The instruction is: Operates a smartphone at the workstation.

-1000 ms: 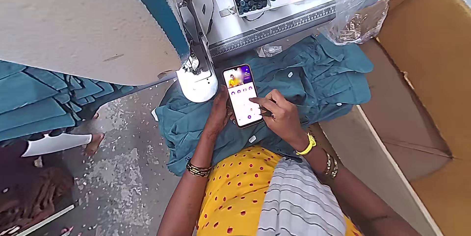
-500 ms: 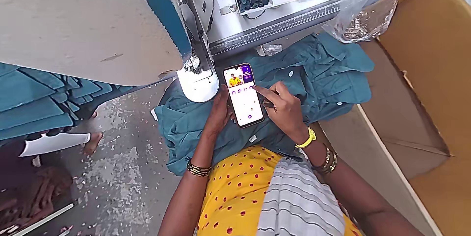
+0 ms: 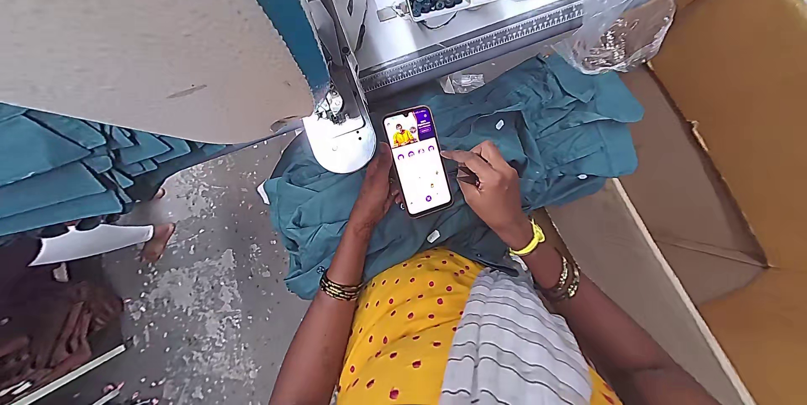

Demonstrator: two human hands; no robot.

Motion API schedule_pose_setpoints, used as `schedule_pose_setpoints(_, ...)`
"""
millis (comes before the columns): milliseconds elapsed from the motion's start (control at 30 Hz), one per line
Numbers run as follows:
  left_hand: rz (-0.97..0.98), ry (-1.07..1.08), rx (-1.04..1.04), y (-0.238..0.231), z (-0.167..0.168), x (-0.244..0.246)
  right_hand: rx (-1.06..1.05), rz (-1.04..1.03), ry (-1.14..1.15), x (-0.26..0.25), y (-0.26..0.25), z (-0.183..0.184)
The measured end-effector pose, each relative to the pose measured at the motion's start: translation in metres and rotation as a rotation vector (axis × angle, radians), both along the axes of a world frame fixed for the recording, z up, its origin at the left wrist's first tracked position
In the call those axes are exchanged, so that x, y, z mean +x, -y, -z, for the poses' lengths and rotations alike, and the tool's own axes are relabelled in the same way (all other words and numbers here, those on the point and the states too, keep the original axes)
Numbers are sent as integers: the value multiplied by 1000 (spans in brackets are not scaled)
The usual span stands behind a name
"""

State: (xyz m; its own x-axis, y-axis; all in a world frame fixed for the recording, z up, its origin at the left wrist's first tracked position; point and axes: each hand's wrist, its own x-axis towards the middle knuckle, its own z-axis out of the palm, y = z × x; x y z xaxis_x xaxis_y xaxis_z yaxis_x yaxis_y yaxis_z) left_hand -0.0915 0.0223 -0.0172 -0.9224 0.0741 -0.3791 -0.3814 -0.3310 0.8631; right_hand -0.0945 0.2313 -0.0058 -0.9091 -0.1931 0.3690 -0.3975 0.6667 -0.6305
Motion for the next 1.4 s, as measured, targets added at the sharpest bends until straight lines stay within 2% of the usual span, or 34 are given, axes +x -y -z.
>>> schedule_pose_setpoints(533, -26, 14, 14, -2, -3, -1, -29, -23, 19, 4, 4, 0)
schedule_pose_setpoints(833, -4, -26, 23, -1, 0, 0, 83, -134, -40, -31, 36, -19)
schedule_pose_setpoints(933, -9, -31, 31, 0, 1, 0, 51, -140, -39, -38, 42, -26)
schedule_pose_setpoints(1100, 3, -22, 8, 1, 0, 0, -27, -100, 21, -37, 30, -26)
schedule_pose_setpoints(1400, 24, -31, 21, 2, -1, 0, 10, -117, 24, -25, 24, -16)
